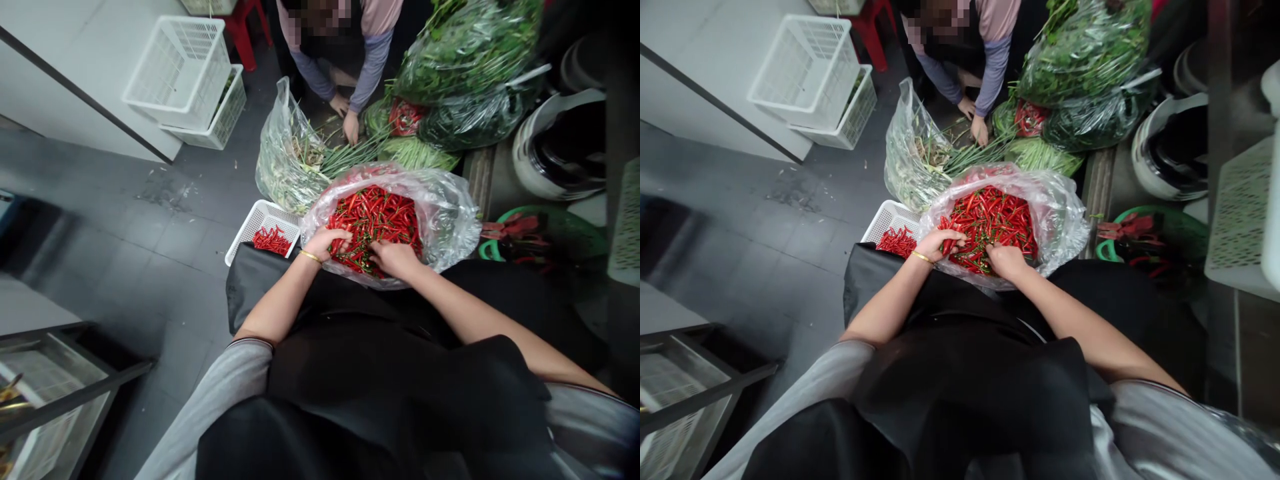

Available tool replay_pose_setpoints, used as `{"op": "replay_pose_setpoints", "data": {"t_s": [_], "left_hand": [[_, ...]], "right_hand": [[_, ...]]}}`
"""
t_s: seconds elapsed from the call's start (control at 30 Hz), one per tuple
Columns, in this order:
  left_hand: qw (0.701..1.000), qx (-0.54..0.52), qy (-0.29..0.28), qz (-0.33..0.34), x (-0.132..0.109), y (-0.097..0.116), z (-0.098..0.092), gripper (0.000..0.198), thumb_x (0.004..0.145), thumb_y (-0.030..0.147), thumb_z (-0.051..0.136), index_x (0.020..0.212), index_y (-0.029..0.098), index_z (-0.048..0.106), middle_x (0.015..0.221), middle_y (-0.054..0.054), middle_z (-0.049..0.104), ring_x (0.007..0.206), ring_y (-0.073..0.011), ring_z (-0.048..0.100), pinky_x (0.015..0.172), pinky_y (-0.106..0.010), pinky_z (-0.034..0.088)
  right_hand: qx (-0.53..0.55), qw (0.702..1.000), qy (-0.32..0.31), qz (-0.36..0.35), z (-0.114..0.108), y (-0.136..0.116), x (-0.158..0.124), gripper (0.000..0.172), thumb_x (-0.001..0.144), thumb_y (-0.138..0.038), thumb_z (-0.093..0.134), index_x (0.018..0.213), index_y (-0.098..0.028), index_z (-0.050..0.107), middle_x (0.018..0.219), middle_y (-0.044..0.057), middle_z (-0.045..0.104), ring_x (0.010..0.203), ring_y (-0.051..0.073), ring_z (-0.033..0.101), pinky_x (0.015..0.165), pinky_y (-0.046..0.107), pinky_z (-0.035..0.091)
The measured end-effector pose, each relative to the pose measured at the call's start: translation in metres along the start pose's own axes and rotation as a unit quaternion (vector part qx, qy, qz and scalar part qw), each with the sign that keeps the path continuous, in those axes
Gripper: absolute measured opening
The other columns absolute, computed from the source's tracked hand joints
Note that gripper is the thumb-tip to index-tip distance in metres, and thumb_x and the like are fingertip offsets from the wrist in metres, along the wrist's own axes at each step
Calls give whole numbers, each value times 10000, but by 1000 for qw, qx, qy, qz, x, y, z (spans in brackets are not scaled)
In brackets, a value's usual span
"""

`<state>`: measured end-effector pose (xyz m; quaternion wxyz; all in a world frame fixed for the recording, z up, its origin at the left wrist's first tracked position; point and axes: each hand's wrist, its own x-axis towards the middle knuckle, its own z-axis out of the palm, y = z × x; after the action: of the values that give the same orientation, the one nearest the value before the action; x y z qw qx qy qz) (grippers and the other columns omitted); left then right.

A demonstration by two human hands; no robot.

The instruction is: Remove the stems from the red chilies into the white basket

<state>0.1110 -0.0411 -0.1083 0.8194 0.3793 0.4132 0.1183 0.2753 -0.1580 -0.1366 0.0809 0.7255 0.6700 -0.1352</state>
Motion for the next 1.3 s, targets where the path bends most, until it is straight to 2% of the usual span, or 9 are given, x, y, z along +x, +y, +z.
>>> {"op": "replay_pose_setpoints", "data": {"t_s": [0.2,0.33,0.5,0.63,0.73,0.83,1.03,1.13,1.3], "left_hand": [[1000,-21,18,10,6,-3,-2,117,654,87,677,758,67,627,742,-96,709,644,-139,664,575,-209,481],[998,-31,-6,53,6,-8,20,250,642,80,723,825,114,557,740,-46,705,625,-126,659,649,-262,530],[998,34,-2,44,4,-11,30,208,676,155,731,740,104,540,557,1,618,396,-69,513,471,-224,464],[998,20,58,18,4,-9,15,183,653,94,713,756,96,562,510,21,583,388,-70,497,457,-226,458],[997,1,68,33,3,-7,5,218,625,47,705,816,81,606,495,47,556,386,-57,470,451,-216,445],[997,6,68,30,3,-5,3,251,601,68,747,815,79,617,502,51,555,376,-48,457,439,-207,423],[997,-54,17,49,8,-7,19,308,610,109,786,837,106,577,640,2,645,585,-107,632,622,-247,522],[998,-35,-44,41,10,-10,26,295,629,202,795,818,92,597,671,-38,666,587,-117,631,581,-235,501],[995,43,-14,90,0,0,31,341,616,266,803,802,101,570,586,6,614,468,-67,536,472,-189,398]], "right_hand": [[179,983,27,11,4,10,20,134,856,-312,561,846,-180,583,838,85,682,714,201,636,589,269,414],[461,881,99,19,-32,14,25,294,872,-472,519,760,-200,508,630,20,628,520,140,558,534,245,406],[177,962,205,35,-38,0,9,337,937,-407,376,815,-165,578,842,107,660,712,193,599,567,264,353],[5,998,54,9,-4,-8,-1,335,951,-359,353,1057,-166,606,989,127,656,736,203,622,545,263,325],[-13,998,-41,-40,15,-9,4,296,930,-304,403,1105,-171,602,1023,131,659,760,206,642,568,261,364],[93,996,11,8,8,3,17,203,903,-283,463,915,-159,623,946,120,685,780,207,649,607,266,419],[563,818,105,56,-39,21,27,314,815,-495,598,768,-194,522,554,5,613,465,135,568,503,252,464],[592,783,184,60,-42,6,23,307,764,-483,650,758,-205,520,540,-20,589,464,129,561,492,248,464],[675,706,205,52,-45,-10,15,280,674,-383,723,717,-212,504,518,-52,541,450,107,516,466,233,442]]}}
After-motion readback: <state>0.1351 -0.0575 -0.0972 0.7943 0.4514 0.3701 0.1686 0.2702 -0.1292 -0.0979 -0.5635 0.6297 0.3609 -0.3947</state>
